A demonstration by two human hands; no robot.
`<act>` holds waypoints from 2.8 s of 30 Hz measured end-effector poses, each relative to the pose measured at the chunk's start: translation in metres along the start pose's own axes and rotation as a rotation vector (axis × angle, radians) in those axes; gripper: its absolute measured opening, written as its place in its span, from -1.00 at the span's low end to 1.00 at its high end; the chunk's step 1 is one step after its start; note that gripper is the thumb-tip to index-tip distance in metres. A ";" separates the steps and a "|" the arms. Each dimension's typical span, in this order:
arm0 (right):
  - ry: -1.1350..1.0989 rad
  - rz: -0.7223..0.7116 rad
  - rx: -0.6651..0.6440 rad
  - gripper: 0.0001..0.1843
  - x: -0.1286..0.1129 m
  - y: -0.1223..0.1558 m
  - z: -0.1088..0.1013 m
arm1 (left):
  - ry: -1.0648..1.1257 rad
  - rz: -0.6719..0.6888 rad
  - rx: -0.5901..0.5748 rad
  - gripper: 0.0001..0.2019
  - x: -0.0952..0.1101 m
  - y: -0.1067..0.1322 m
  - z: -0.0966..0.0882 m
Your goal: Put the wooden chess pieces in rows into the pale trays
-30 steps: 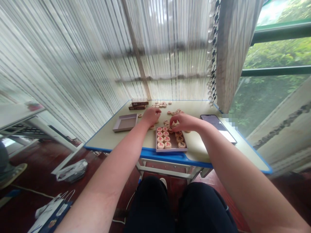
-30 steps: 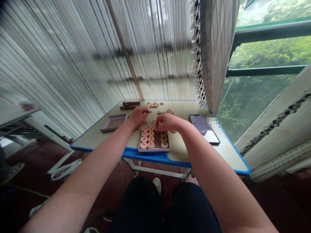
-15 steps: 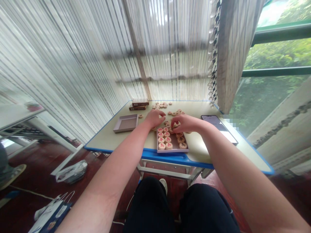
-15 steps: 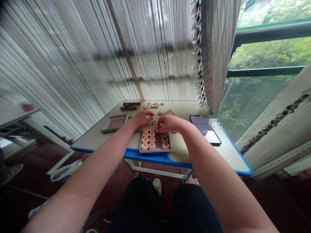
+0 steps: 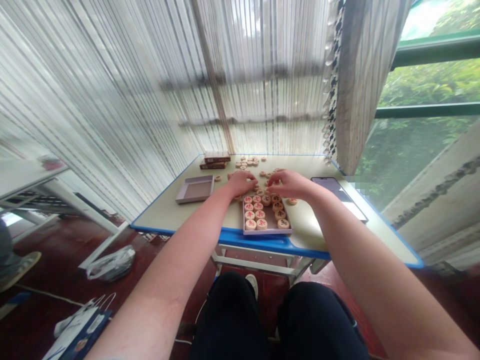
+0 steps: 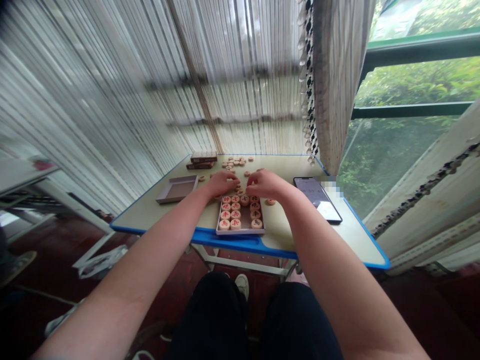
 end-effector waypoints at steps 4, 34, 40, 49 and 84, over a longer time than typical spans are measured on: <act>0.023 0.052 0.044 -0.76 0.011 -0.004 0.004 | -0.019 0.031 -0.042 -0.76 -0.004 -0.001 0.001; -0.049 -0.104 -0.120 -0.76 0.004 -0.004 0.012 | 0.122 0.028 0.008 -0.74 -0.018 -0.007 0.005; -0.034 -0.130 -0.145 -0.74 0.003 -0.004 0.014 | 0.119 -0.006 0.003 -0.76 -0.013 -0.004 0.003; -0.072 -0.042 0.012 -0.76 0.009 -0.005 0.006 | 0.326 -0.014 -0.017 -0.75 -0.013 -0.003 0.002; -0.102 -0.068 0.309 -0.69 0.003 -0.008 0.015 | 1.206 -0.084 -0.264 -0.51 0.006 0.005 -0.009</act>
Point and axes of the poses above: each hand's wrist, its own y-axis away from the middle knuckle, its own z-axis out of the palm, x = y × z, the point moved 1 cm from there along -y, towards the middle knuckle, and after that the axes turned 2 degrees about -z, right-handed, at the moved point
